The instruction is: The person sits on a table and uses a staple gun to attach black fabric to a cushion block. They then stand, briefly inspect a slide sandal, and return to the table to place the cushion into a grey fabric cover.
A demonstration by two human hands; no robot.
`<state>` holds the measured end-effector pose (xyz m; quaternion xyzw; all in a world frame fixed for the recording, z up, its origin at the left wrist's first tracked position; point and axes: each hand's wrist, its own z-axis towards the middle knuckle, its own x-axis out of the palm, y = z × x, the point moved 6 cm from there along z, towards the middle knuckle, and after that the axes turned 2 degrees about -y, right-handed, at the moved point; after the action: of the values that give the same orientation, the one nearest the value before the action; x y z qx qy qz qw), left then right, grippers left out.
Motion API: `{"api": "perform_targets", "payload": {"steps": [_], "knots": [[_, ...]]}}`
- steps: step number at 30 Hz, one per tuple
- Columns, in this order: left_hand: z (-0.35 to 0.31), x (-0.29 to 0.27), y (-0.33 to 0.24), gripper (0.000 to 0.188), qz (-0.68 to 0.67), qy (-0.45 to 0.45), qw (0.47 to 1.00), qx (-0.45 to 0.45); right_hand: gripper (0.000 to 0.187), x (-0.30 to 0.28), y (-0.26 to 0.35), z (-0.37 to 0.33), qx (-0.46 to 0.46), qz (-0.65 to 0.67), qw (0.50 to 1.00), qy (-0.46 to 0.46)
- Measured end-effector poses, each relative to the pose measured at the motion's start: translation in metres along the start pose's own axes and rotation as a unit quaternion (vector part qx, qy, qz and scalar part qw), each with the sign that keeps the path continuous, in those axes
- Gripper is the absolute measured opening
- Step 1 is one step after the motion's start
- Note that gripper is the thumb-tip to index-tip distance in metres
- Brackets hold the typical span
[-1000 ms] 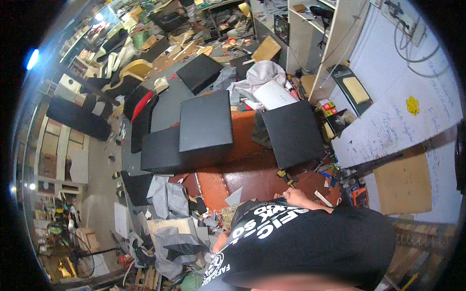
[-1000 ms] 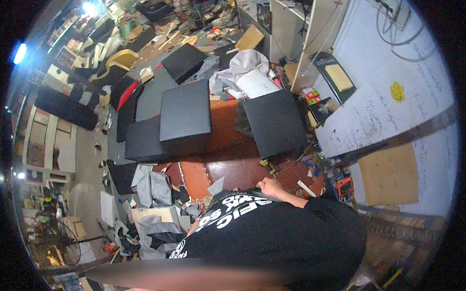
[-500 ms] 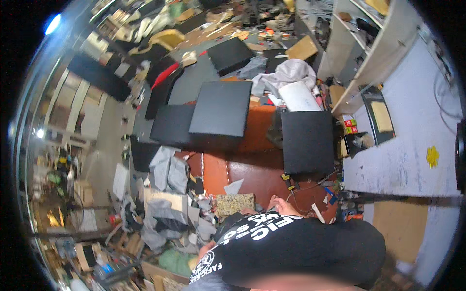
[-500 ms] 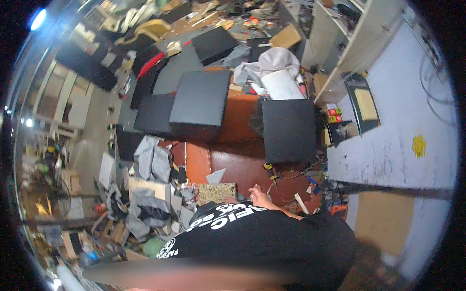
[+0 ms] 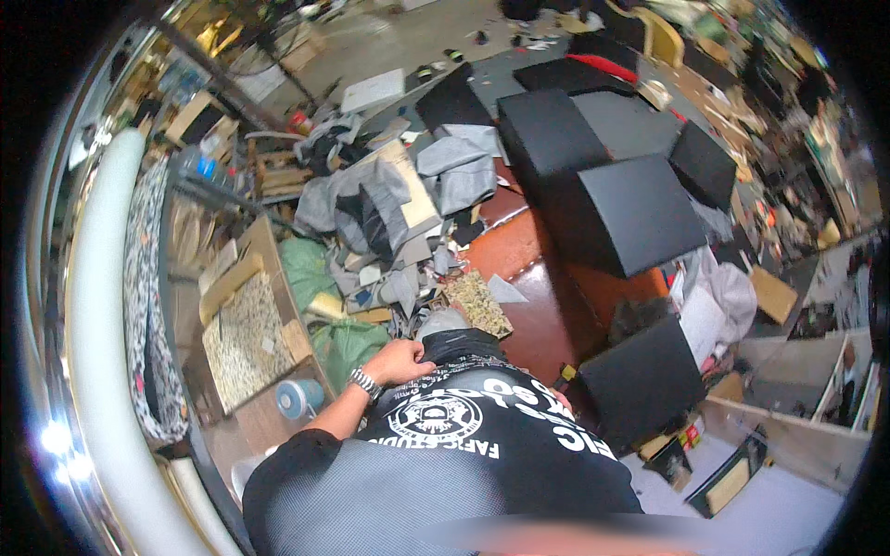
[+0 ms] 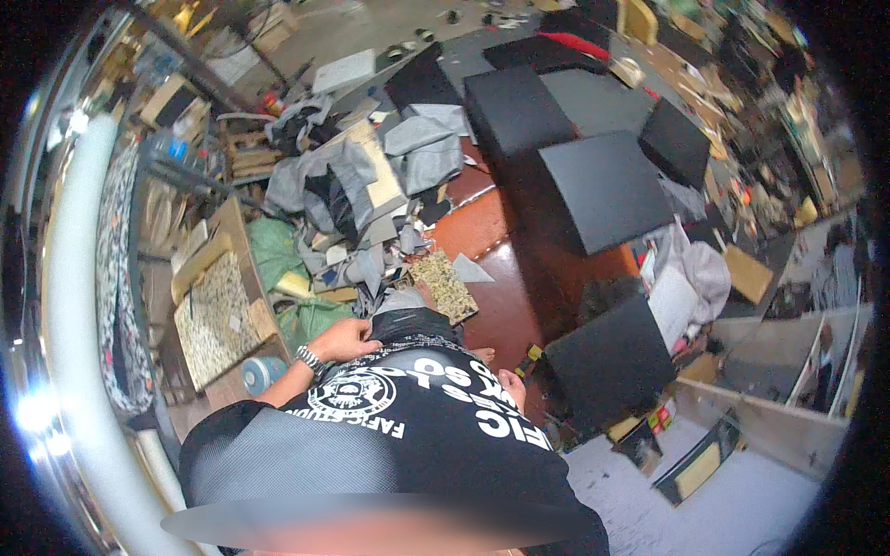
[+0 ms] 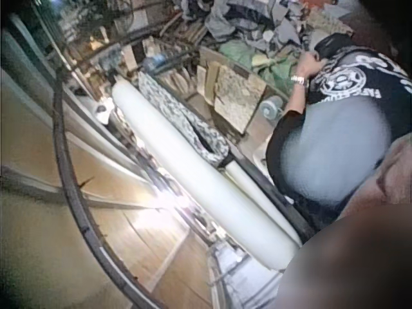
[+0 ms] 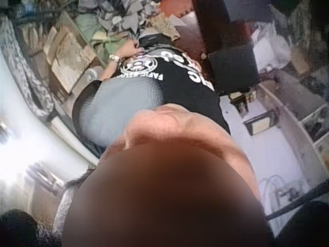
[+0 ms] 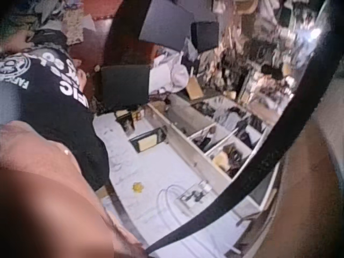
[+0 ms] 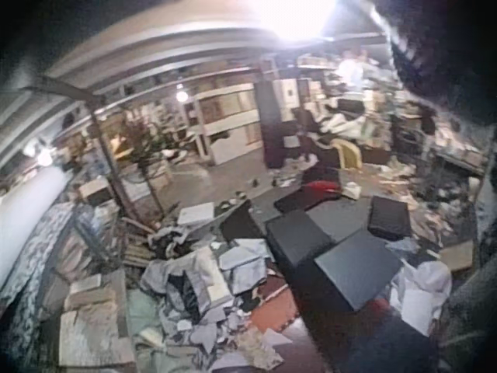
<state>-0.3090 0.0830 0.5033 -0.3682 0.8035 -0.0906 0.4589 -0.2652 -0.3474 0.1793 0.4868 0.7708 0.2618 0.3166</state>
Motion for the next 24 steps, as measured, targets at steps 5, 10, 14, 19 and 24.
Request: {"api": "perform_targets", "payload": {"steps": [5, 10, 14, 19, 24], "knots": [[0.002, -0.006, 0.028, 0.048, -0.036, -0.015, 0.999, -0.029, 0.04, 0.014, 0.061, 0.002, -0.061, 0.095, 0.99, 0.083], [0.02, -0.014, 0.047, 0.047, -0.098, -0.03, 0.995, -0.018, 0.04, 0.028, 0.134, -0.009, -0.058, 0.063, 0.988, 0.125], [0.041, -0.014, 0.064, 0.048, -0.115, -0.006, 0.993, -0.03, 0.037, 0.033, 0.171, -0.014, 0.022, 0.139, 0.98, 0.143], [0.059, -0.016, 0.08, 0.045, -0.169, 0.028, 0.984, -0.042, 0.038, 0.035, 0.219, -0.033, 0.091, 0.158, 0.981, 0.068], [0.085, -0.027, 0.068, 0.047, -0.181, 0.063, 0.98, 0.059, 0.05, 0.007, 0.271, -0.083, 0.143, 0.255, 0.955, 0.04]]}}
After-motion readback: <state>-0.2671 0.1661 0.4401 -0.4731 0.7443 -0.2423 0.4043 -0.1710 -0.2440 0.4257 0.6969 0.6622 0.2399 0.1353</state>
